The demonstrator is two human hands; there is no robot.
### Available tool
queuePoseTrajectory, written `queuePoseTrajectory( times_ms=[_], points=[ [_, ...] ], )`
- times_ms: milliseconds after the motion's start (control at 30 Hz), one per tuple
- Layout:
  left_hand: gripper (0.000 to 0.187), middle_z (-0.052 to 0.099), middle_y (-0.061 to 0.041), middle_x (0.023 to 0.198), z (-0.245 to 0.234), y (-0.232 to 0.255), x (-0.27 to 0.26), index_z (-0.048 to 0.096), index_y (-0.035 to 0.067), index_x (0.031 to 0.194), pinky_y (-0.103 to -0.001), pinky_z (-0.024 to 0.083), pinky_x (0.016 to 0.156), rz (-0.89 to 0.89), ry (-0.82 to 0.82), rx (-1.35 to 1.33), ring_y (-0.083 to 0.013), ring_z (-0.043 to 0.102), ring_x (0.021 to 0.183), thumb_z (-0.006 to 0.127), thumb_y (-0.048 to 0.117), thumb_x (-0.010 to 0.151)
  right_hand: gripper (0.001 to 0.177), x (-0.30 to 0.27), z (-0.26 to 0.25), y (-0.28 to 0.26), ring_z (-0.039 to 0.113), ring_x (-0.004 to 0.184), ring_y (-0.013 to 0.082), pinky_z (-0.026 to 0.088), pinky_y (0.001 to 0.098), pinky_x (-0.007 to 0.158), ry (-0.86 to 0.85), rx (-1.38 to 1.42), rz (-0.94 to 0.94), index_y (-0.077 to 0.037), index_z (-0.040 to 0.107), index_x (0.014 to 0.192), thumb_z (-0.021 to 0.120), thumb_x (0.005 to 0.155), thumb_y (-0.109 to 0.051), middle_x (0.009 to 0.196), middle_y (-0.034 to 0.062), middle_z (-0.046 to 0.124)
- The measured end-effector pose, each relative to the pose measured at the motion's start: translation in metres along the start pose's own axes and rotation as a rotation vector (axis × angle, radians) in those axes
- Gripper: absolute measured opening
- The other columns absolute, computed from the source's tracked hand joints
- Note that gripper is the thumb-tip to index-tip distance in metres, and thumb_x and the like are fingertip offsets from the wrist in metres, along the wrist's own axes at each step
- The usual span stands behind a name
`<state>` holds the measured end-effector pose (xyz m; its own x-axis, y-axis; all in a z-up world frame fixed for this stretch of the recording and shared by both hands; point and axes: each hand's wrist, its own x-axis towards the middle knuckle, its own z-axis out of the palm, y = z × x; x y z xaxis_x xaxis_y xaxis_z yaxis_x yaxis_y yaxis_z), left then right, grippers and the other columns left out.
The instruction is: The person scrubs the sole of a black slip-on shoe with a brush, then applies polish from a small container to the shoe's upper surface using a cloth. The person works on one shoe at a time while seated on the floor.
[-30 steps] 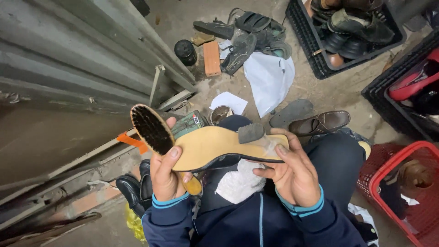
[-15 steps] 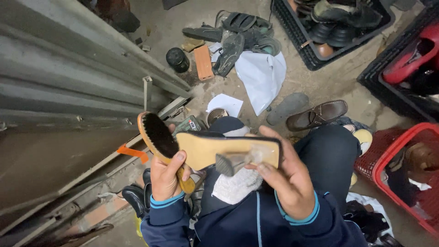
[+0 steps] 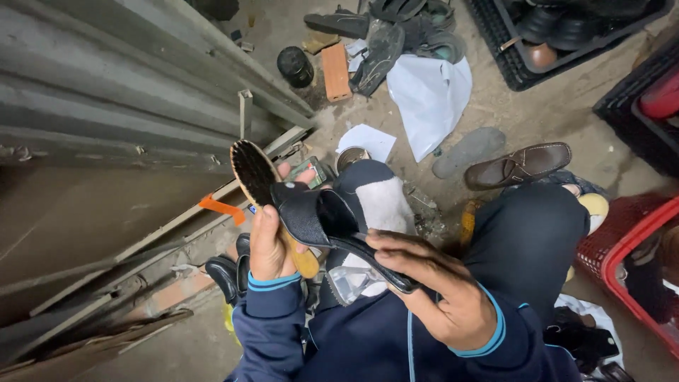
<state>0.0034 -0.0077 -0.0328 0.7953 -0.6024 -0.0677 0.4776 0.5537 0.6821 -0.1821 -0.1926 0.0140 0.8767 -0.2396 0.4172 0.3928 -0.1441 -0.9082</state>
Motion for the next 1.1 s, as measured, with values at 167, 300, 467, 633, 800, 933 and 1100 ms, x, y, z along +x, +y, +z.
queuePoseTrajectory(
  times_ms=[167,300,467,633,800,933,1100],
  points=[
    [0.085,0.041,-0.036,0.155,0.009,0.006,-0.002,0.027,0.0,0.16,-0.045,0.045,0.078,0.067,-0.047,-0.073,-0.0567,0.05,0.134,0.075,0.025,0.094,0.033,-0.004,0.002,0.0,0.059,0.14,0.0455,0.052,0.0536,0.121,0.044,0.134,-0.004,0.003,0.051,0.13,0.06,0.098,0.006,0.141,0.0314,0.06],
    [0.091,0.04,-0.032,0.158,0.005,0.008,-0.005,0.03,0.003,0.161,-0.069,0.035,0.122,0.168,-0.044,-0.066,-0.0587,0.042,0.142,0.083,0.02,0.088,0.033,-0.006,0.003,0.005,0.067,0.135,0.0373,0.057,0.0382,0.113,0.141,0.093,0.049,-0.005,0.055,0.129,0.061,0.099,0.006,0.159,0.0332,0.041],
    [0.1,0.03,-0.03,0.165,0.004,0.015,-0.01,0.024,0.009,0.163,-0.047,0.045,0.084,0.219,-0.045,-0.052,-0.0561,0.036,0.148,0.082,0.012,0.082,0.026,0.0,0.004,0.001,0.076,0.084,0.0172,0.062,0.0206,0.072,0.253,0.055,0.109,0.001,0.061,0.115,0.068,0.092,0.008,0.149,0.033,0.052],
    [0.115,0.03,-0.033,0.163,-0.007,0.014,-0.011,0.019,0.008,0.164,-0.071,0.032,0.121,0.268,-0.008,-0.005,-0.0599,0.033,0.148,0.087,0.018,0.072,0.041,-0.005,0.004,0.001,0.058,0.138,0.0415,0.066,0.045,0.106,0.255,0.31,0.07,-0.001,0.05,0.124,0.065,0.091,0.018,0.147,0.0387,0.049],
    [0.108,0.033,-0.028,0.164,-0.01,0.014,-0.01,0.021,0.012,0.165,-0.067,0.034,0.122,0.268,-0.087,-0.05,-0.0571,0.037,0.148,0.085,0.017,0.078,0.03,-0.005,-0.004,-0.005,0.057,0.139,0.0416,0.047,0.0468,0.116,0.15,0.331,0.087,-0.005,0.054,0.119,0.062,0.091,0.004,0.146,0.0388,0.052],
    [0.112,0.032,-0.028,0.165,-0.009,0.014,-0.011,0.019,0.012,0.165,-0.067,0.035,0.121,0.259,-0.068,-0.049,-0.0573,0.035,0.149,0.086,0.015,0.076,0.025,-0.007,-0.007,-0.003,0.061,0.131,0.0365,0.047,0.0401,0.107,0.15,0.31,0.107,-0.006,0.056,0.115,0.062,0.091,0.001,0.144,0.0388,0.054],
    [0.105,0.035,-0.029,0.164,-0.012,0.013,-0.011,0.022,0.01,0.165,-0.065,0.033,0.125,0.275,-0.095,-0.03,-0.0569,0.038,0.148,0.083,0.015,0.08,0.011,-0.003,-0.008,-0.007,0.06,0.135,0.0387,0.045,0.032,0.087,0.147,0.301,0.099,-0.007,0.057,0.108,0.055,0.098,-0.009,0.12,0.0377,0.066]
  ],
)
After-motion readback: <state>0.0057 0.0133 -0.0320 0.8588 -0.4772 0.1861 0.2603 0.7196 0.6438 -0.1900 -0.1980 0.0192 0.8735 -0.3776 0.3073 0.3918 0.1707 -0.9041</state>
